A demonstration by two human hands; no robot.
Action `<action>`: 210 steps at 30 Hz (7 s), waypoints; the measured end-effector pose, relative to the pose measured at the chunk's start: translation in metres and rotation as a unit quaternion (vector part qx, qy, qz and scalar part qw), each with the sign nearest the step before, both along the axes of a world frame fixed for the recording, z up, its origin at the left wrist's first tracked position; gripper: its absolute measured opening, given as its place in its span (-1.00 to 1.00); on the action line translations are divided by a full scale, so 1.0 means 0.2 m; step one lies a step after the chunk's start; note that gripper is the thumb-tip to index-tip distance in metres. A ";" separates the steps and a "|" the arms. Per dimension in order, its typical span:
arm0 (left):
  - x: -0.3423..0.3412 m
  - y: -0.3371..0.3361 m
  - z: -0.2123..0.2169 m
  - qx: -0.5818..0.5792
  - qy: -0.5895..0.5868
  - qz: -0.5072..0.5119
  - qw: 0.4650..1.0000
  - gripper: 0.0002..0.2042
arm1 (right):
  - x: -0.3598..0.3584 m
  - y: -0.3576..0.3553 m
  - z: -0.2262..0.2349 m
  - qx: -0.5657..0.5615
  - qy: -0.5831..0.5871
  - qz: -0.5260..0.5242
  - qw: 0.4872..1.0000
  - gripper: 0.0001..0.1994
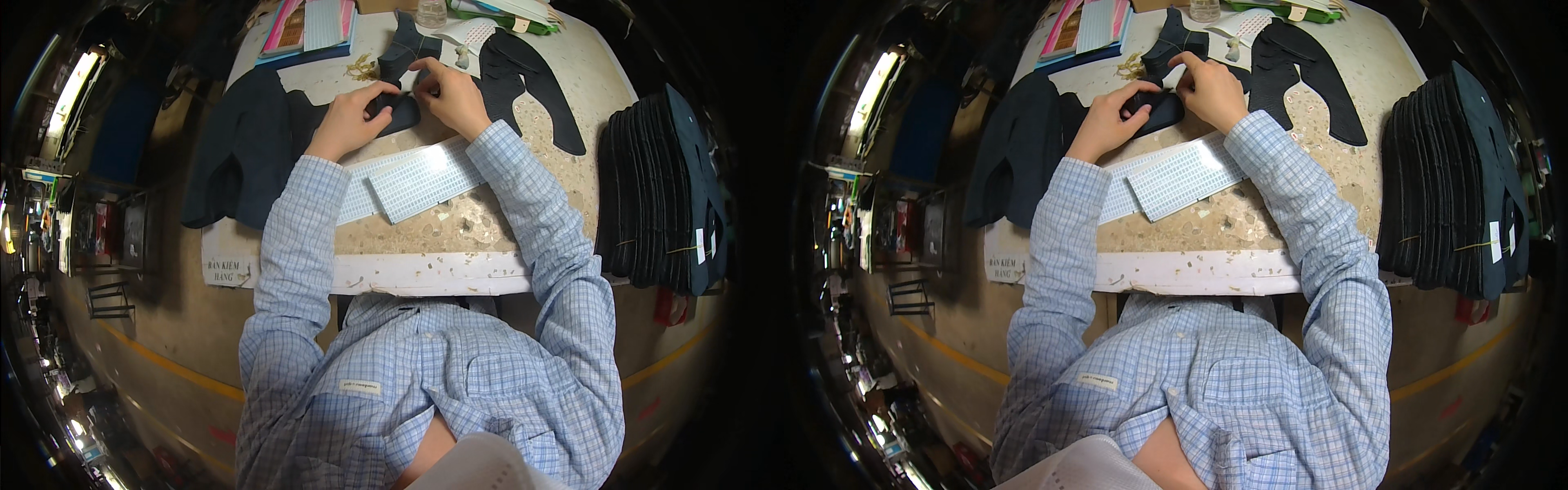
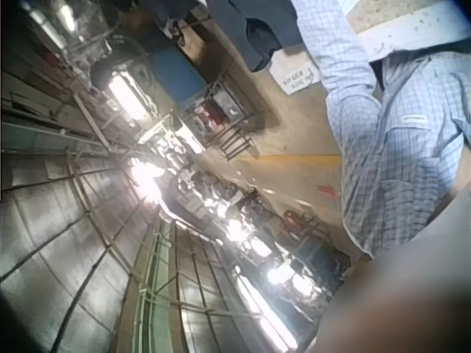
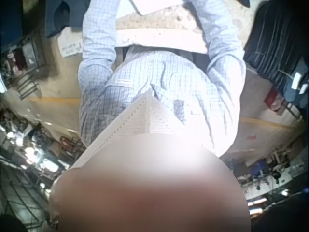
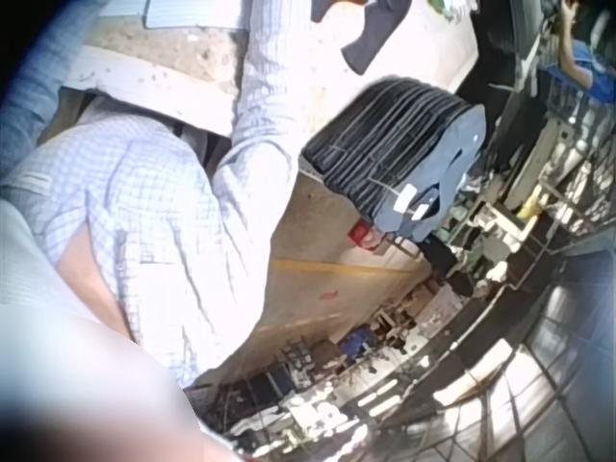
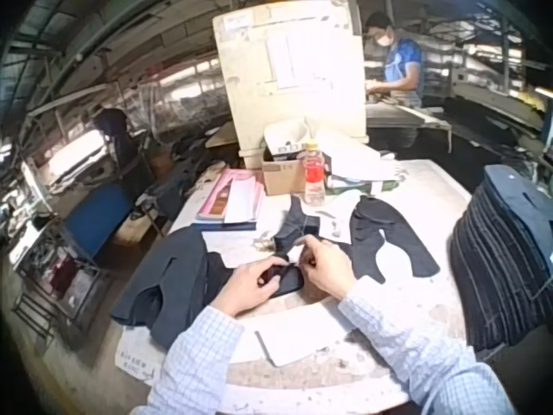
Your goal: The person repeatedly picks up small black foam or fabric pieces and white adhesive pads, aligns them, and presses them together on a workbench. They handle multiple similar parts one at a time, occasionally turning pieces over and stacking them.
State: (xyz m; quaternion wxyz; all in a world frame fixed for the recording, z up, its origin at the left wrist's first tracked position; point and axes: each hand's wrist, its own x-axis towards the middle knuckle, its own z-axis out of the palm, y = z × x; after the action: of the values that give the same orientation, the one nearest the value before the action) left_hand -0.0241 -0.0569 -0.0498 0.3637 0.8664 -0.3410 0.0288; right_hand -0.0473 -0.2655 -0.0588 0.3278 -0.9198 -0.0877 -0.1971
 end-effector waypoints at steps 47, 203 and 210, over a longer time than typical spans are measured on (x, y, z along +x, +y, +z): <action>0.03 -0.03 -0.07 0.044 -0.071 0.012 0.996 -0.62 | 0.04 0.05 -0.02 0.111 -0.007 0.170 0.979 0.04; -0.34 -0.15 0.10 -0.011 0.208 -0.074 0.975 -0.78 | -0.59 -0.13 0.06 0.003 -0.139 0.114 0.984 -0.38; -0.30 -0.06 0.12 0.020 -0.008 -0.062 0.998 -0.77 | -0.48 -0.15 0.07 0.254 0.049 0.086 0.962 -0.61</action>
State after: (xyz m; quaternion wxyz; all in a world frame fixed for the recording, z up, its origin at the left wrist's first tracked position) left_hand -0.0845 -0.0694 -0.0265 0.3445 0.8505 -0.3974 0.0061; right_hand -0.1437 -0.2952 -0.0447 0.5702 -0.8037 -0.0976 -0.1390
